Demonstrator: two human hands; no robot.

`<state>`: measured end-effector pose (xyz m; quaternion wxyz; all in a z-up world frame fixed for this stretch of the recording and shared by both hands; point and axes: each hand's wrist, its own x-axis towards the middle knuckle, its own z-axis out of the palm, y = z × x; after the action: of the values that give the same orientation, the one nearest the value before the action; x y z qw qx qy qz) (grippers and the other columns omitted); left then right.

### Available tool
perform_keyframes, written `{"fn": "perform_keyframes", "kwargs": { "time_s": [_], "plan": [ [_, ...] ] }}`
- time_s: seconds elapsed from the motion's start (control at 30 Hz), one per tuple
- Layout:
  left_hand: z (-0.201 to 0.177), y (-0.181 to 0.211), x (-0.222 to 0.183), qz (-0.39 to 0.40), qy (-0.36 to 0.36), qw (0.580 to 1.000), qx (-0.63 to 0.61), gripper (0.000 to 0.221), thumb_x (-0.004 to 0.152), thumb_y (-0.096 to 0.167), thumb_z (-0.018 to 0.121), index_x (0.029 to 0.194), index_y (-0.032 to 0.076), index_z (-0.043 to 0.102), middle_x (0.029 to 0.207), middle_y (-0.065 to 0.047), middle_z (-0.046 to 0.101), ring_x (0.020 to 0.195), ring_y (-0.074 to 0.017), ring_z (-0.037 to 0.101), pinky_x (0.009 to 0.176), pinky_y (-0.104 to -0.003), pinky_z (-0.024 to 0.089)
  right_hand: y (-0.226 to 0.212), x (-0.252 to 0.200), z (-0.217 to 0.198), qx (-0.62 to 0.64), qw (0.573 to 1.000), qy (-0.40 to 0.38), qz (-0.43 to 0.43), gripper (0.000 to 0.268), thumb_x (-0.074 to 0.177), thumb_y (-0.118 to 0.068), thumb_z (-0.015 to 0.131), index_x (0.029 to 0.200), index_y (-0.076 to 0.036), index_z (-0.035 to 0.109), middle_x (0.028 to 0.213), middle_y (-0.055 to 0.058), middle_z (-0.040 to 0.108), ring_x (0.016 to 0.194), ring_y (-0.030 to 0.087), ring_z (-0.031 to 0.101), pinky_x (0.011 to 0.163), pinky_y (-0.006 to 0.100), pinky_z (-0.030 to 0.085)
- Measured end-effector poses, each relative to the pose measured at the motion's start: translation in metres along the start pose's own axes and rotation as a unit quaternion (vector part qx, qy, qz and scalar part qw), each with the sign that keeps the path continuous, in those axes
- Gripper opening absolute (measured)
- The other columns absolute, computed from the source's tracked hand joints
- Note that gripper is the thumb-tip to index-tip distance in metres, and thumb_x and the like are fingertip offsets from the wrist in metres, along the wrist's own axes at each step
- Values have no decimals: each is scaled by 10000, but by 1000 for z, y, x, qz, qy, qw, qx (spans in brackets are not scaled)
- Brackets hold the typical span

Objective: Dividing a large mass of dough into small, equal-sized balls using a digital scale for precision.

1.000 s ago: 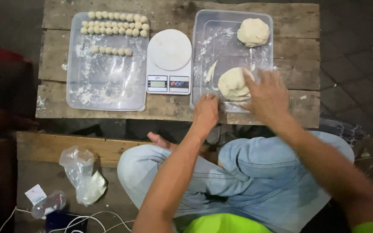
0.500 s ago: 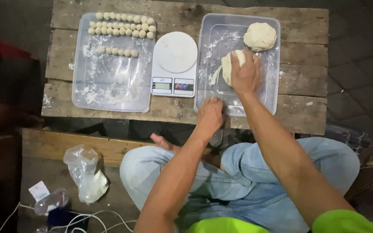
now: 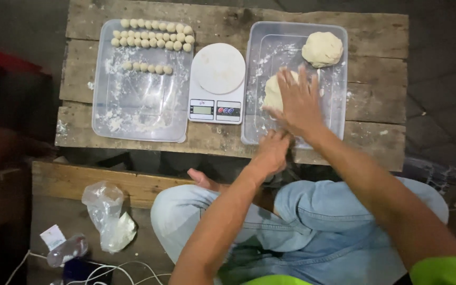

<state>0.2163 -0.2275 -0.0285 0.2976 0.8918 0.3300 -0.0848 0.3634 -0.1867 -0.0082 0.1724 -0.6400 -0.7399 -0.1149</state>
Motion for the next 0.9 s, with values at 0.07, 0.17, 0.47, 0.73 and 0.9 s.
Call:
{"fn": "perform_keyframes", "kwargs": {
  "time_s": [0.07,0.17,0.47,0.73,0.9],
  "plan": [
    [22,-5,5,27,97,994,-50,479,835,162,667,1300,98,573,1346,-154,556,1224,-385,488,950,-513,433,5,43,-9,35,995,-86,22,876,1027,-724,377,1553,-28,465,1584,218,464,1478,549,244,1148,712,153],
    [35,-15,13,63,196,971,-117,307,844,154,640,1150,117,635,1263,-126,591,1096,-376,540,902,-510,422,36,103,17,61,981,-175,53,774,1025,-682,400,1475,-69,543,1468,177,561,1301,483,399,1016,650,287],
    [12,-4,-6,103,277,941,-163,242,850,201,656,1072,108,639,1094,-101,613,955,-342,571,816,-460,427,30,120,41,92,987,20,129,380,975,-478,586,1106,-209,821,1101,50,761,931,352,665,727,493,508],
    [40,-18,13,62,203,971,-113,206,931,418,587,1067,267,623,1025,3,575,1008,-282,606,801,-404,478,-1,44,12,-4,993,-86,79,917,669,-821,699,1415,-291,639,1236,129,639,1171,394,606,816,547,589],
    [63,-32,34,47,181,980,-69,192,932,397,636,1061,256,614,1059,-7,566,1048,-307,602,833,-428,497,-1,27,-10,100,992,24,68,718,688,-570,896,1221,-129,704,1015,85,648,1005,302,661,890,411,541]
  ]
}}
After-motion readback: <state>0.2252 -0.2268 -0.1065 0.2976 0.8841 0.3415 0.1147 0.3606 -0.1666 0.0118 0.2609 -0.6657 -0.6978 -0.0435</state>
